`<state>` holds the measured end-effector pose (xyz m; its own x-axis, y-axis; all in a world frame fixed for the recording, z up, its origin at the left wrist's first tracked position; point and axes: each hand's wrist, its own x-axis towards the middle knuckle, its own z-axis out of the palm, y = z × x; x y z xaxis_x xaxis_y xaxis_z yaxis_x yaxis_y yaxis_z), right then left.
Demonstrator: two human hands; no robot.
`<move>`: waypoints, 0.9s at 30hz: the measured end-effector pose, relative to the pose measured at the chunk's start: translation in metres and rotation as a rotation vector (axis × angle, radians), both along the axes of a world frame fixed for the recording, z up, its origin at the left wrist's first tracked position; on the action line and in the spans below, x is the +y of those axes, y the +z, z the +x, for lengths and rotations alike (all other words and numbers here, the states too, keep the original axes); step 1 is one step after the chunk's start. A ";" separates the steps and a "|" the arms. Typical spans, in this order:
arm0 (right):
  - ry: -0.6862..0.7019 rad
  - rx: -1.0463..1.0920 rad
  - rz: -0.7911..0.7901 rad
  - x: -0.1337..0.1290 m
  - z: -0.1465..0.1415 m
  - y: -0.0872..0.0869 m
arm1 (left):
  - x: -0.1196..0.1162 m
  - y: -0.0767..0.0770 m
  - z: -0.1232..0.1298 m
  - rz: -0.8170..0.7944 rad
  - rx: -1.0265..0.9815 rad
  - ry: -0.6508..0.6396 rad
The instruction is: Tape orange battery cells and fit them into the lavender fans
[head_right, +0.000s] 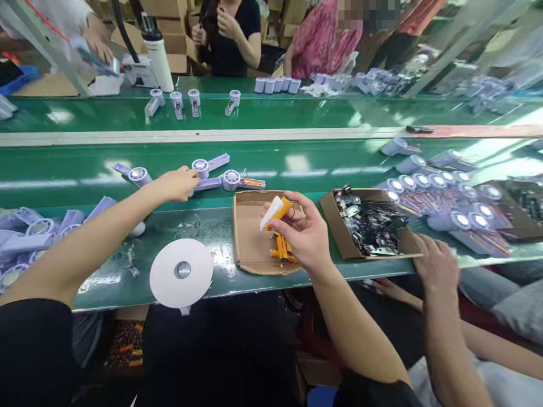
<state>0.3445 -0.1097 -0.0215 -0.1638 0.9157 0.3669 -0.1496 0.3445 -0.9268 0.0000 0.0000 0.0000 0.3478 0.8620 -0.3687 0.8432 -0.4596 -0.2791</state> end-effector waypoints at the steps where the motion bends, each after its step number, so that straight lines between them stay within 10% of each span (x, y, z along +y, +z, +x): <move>1: 0.016 -0.023 -0.001 0.007 -0.006 0.003 | -0.003 -0.002 -0.009 -0.021 -0.022 0.012; 13: 0.334 -0.376 -0.037 0.132 -0.116 -0.009 | -0.010 -0.025 -0.013 0.059 -0.216 0.101; 27: 0.311 -0.854 0.079 0.142 -0.136 -0.035 | -0.006 -0.022 0.002 0.046 -0.318 0.217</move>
<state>0.2085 0.0327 -0.0563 -0.6437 0.7623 0.0675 0.4800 0.4709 -0.7402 0.0019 -0.0064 -0.0222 0.2465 0.9412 -0.2312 0.9671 -0.2543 -0.0038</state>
